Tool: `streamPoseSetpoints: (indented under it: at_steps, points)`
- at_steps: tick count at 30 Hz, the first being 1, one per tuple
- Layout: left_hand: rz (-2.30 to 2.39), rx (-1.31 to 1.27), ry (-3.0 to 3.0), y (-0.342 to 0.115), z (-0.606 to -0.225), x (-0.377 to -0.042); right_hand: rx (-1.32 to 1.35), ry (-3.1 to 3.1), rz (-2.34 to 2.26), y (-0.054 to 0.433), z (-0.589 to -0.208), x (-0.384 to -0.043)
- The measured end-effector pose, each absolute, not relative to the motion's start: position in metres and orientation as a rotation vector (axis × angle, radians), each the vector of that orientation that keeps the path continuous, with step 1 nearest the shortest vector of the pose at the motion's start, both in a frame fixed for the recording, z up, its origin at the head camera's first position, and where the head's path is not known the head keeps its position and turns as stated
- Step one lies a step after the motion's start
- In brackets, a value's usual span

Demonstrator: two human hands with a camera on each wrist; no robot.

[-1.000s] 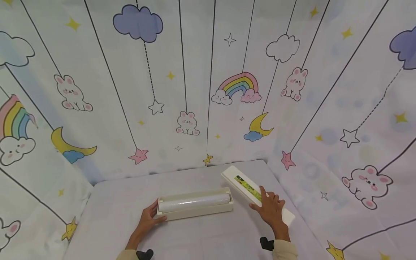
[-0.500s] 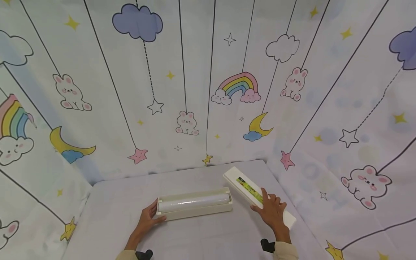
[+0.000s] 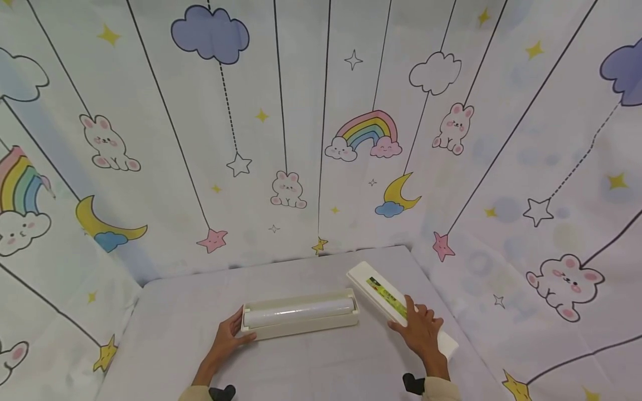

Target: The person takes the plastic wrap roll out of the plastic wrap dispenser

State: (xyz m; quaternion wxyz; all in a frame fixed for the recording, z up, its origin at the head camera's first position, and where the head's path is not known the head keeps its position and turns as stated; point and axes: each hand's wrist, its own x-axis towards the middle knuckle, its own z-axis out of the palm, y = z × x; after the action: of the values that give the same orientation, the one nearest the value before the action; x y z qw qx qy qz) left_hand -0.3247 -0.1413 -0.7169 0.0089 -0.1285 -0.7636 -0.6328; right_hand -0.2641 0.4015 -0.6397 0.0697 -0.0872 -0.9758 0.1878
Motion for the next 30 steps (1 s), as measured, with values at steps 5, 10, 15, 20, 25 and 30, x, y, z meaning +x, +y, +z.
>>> streamPoseSetpoints:
  at_steps: [5, 10, 15, 20, 25, 30]
  points:
    - [-1.985, -0.300, -2.443, -0.144, -0.717, -0.319, -0.278, -2.965, 0.575, 0.400, -0.647, -0.259]
    - [-2.019, -0.210, -2.479, -0.142, -0.717, -0.316, -0.307, -2.983, 0.590, 0.398, -0.655, -0.254]
    - [-2.048, -0.224, -2.455, -0.140, -0.714, -0.318, -0.325, -2.989, 0.595, 0.397, -0.656, -0.253]
    - [-2.053, -0.257, -2.442, -0.139, -0.713, -0.322, -0.327, -2.973, 0.604, 0.398, -0.654, -0.252]
    - [-2.025, -0.265, -2.444, -0.138, -0.716, -0.327, -0.336, -2.978, 0.610, 0.399, -0.656, -0.253]
    - [-2.014, -0.292, -2.450, -0.139, -0.714, -0.329, -0.333, -2.973, 0.611, 0.398, -0.657, -0.253]
